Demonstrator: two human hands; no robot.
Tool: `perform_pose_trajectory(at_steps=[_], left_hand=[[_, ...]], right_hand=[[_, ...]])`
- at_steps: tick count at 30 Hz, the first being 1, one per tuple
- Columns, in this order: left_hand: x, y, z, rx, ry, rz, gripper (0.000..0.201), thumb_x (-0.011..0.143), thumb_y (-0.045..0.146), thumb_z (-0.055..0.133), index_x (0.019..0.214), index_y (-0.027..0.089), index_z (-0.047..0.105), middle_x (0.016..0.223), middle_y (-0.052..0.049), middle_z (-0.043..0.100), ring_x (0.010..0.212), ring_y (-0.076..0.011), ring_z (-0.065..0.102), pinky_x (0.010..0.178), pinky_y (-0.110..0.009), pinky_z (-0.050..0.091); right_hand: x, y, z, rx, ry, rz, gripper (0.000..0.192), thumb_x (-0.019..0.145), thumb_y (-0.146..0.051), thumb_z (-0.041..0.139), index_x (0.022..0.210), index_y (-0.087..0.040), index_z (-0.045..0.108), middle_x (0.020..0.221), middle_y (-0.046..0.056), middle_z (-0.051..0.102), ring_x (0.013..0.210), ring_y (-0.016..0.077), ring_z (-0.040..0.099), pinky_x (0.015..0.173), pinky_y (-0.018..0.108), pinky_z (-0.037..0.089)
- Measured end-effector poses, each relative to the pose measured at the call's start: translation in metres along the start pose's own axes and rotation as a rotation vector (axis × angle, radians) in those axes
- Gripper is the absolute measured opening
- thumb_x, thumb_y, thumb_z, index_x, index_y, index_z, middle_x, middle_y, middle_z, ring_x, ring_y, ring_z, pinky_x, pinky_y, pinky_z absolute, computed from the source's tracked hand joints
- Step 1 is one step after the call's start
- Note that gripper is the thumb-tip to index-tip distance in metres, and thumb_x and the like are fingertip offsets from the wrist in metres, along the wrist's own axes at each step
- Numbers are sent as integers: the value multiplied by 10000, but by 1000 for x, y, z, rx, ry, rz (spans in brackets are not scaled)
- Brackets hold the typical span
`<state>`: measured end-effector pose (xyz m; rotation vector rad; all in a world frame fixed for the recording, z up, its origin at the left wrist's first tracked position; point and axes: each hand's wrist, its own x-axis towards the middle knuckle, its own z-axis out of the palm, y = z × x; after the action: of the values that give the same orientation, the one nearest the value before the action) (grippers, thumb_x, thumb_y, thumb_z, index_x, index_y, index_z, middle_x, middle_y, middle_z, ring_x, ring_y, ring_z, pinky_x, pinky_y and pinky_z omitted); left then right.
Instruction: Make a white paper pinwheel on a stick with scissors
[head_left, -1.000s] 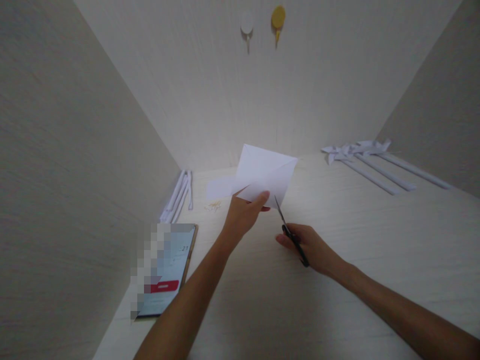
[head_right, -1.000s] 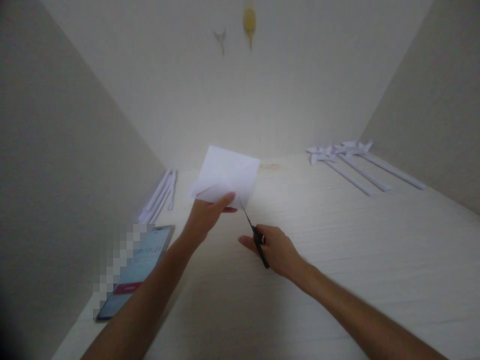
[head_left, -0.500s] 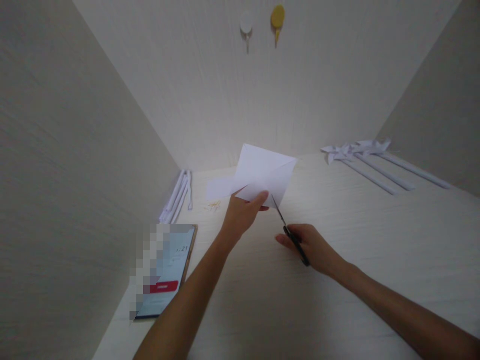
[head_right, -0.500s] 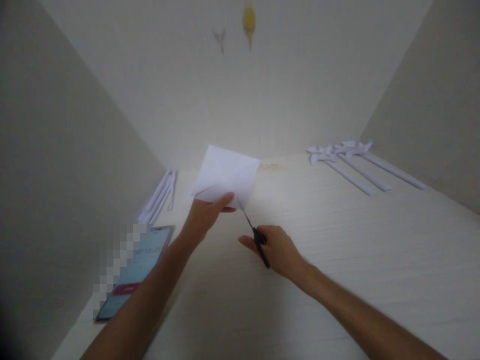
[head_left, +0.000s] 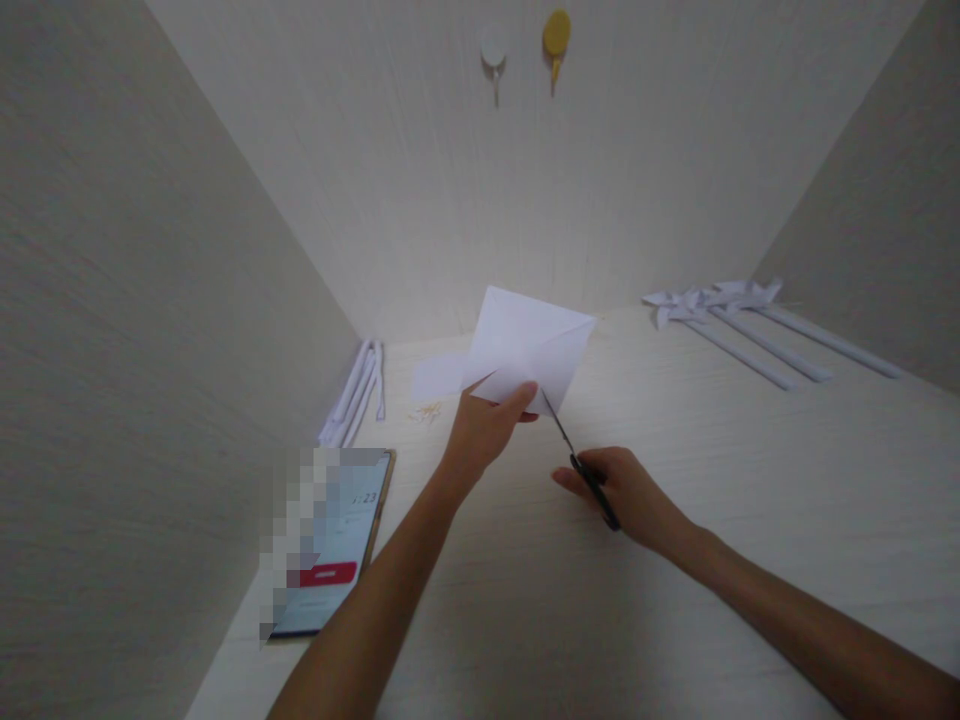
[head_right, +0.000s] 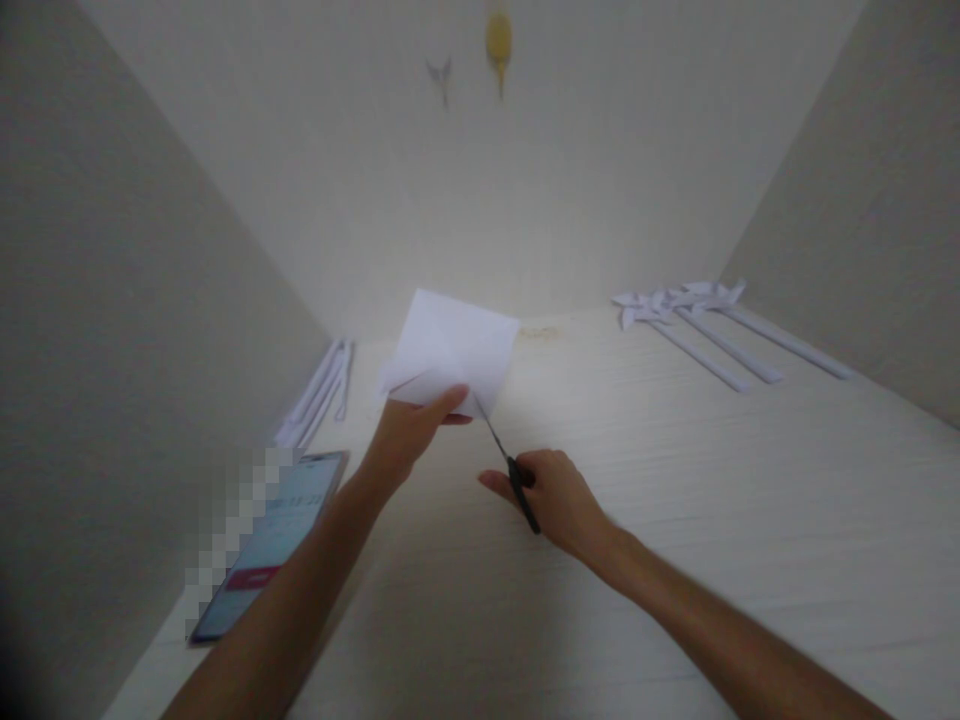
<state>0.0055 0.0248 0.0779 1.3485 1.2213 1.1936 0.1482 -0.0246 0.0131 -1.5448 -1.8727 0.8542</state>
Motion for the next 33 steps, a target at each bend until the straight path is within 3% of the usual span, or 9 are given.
perform_pose_trajectory(at_steps=[14, 23, 33], left_hand=[[3, -4, -1, 2, 18, -13, 187, 626, 251, 627, 743, 108, 610, 735, -54, 657, 593, -139, 616, 515, -236, 543], [2, -4, 0, 0, -33, 30, 188, 643, 278, 606, 653, 90, 604, 595, -57, 646, 517, -142, 615, 486, -214, 526], [1, -7, 1, 29, -107, 60, 159, 642, 274, 598, 641, 115, 602, 610, -17, 632, 531, -116, 589, 508, -221, 532]], right_hand=[[0, -3, -2, 9, 18, 22, 526, 676, -618, 446, 449, -182, 258, 482, -35, 223, 465, 73, 229, 411, 225, 176], [-1, -4, -2, 25, 60, 17, 526, 678, -609, 458, 442, -182, 261, 465, -40, 226, 457, 70, 221, 406, 225, 172], [0, -3, -1, 104, 14, 32, 492, 693, -596, 450, 460, -183, 319, 447, -44, 276, 436, 73, 274, 410, 226, 207]])
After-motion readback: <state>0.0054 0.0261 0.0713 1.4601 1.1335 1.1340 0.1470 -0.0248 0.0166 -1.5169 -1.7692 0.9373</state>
